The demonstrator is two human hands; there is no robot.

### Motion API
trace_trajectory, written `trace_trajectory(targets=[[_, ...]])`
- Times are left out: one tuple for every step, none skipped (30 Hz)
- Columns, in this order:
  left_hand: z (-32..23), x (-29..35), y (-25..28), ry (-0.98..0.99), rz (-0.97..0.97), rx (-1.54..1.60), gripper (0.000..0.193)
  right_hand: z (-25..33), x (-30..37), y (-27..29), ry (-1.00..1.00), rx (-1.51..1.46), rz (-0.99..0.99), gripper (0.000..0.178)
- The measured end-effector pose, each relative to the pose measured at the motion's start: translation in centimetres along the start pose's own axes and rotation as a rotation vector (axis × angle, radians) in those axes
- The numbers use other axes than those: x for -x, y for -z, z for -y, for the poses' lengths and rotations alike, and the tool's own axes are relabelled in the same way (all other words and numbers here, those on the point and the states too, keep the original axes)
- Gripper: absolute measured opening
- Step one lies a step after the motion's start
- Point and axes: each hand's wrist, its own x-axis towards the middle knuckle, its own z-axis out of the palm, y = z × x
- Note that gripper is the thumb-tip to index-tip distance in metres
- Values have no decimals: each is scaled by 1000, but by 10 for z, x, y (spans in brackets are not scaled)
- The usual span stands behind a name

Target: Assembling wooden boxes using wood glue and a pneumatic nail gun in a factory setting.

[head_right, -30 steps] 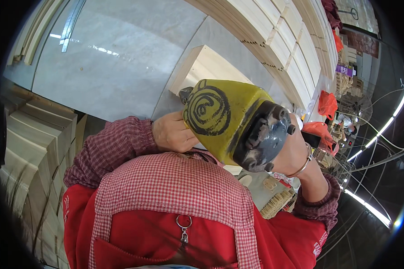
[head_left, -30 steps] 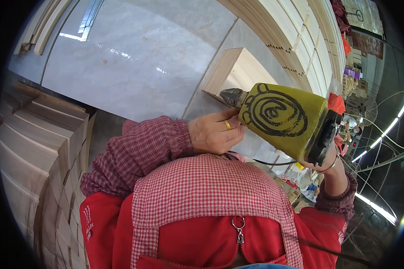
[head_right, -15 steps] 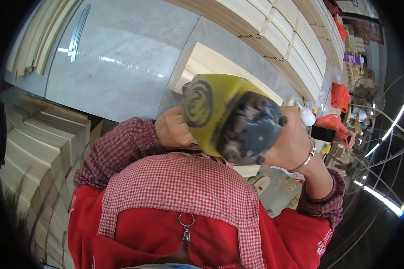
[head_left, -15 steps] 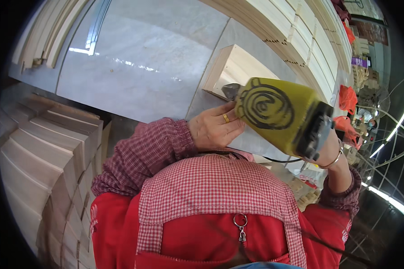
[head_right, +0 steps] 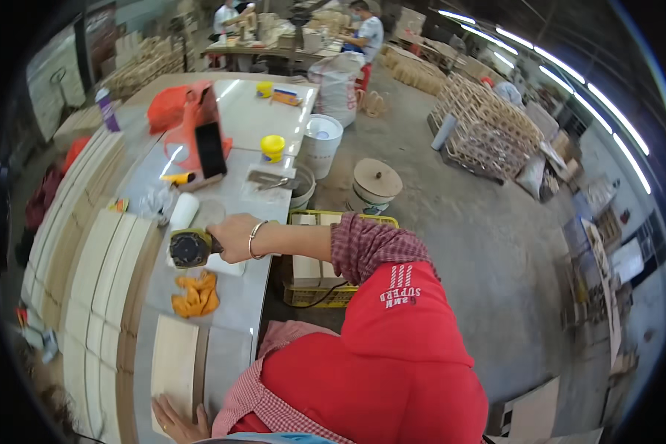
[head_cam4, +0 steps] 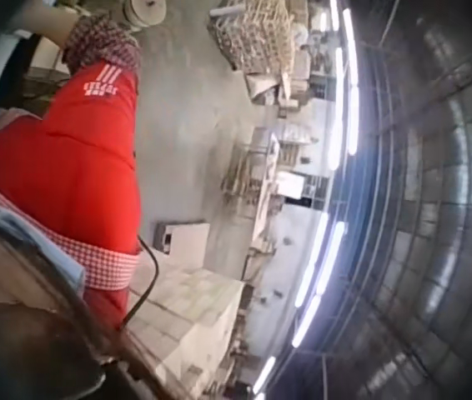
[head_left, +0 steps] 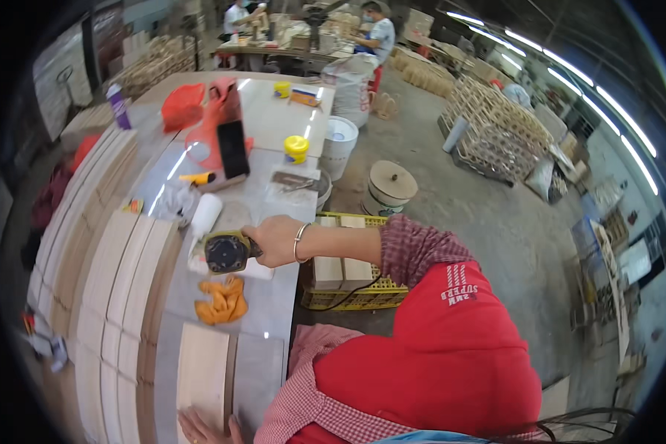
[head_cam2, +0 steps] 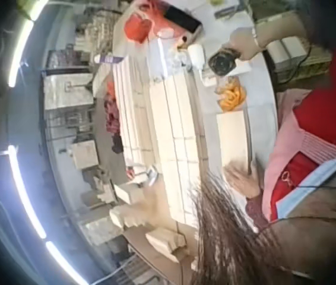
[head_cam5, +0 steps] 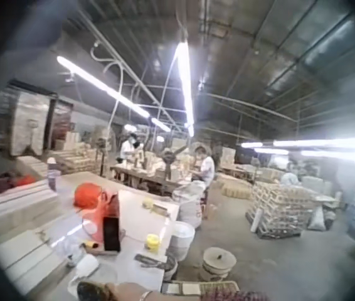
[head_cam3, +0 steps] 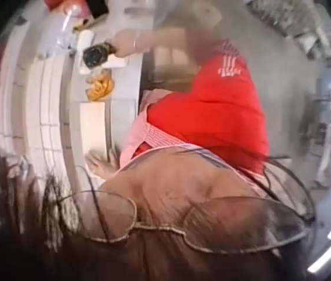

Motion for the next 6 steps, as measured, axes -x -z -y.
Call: trace_trajectory(targets=[[14, -9, -9, -34, 108, -95, 83, -20, -3, -6, -36, 24, -5, 36], [35, -16, -13, -72, 106, -105, 83, -31, -3, -12, -67, 9, -24, 36], [47, -15, -21, -128, 72, -118, 91, -44, -1, -18, -92, 32, -31, 35], [62, -14, -31, -177, 41, -137, 99, -53, -4, -27, -108, 51, -34, 35], [76, -13, -42, -224, 10, -156, 107, -62, -7, -35, -124, 70, -37, 34], [90, -11, -55, -268, -21, -176, 115, -70, -11, -43, -136, 90, -38, 33]])
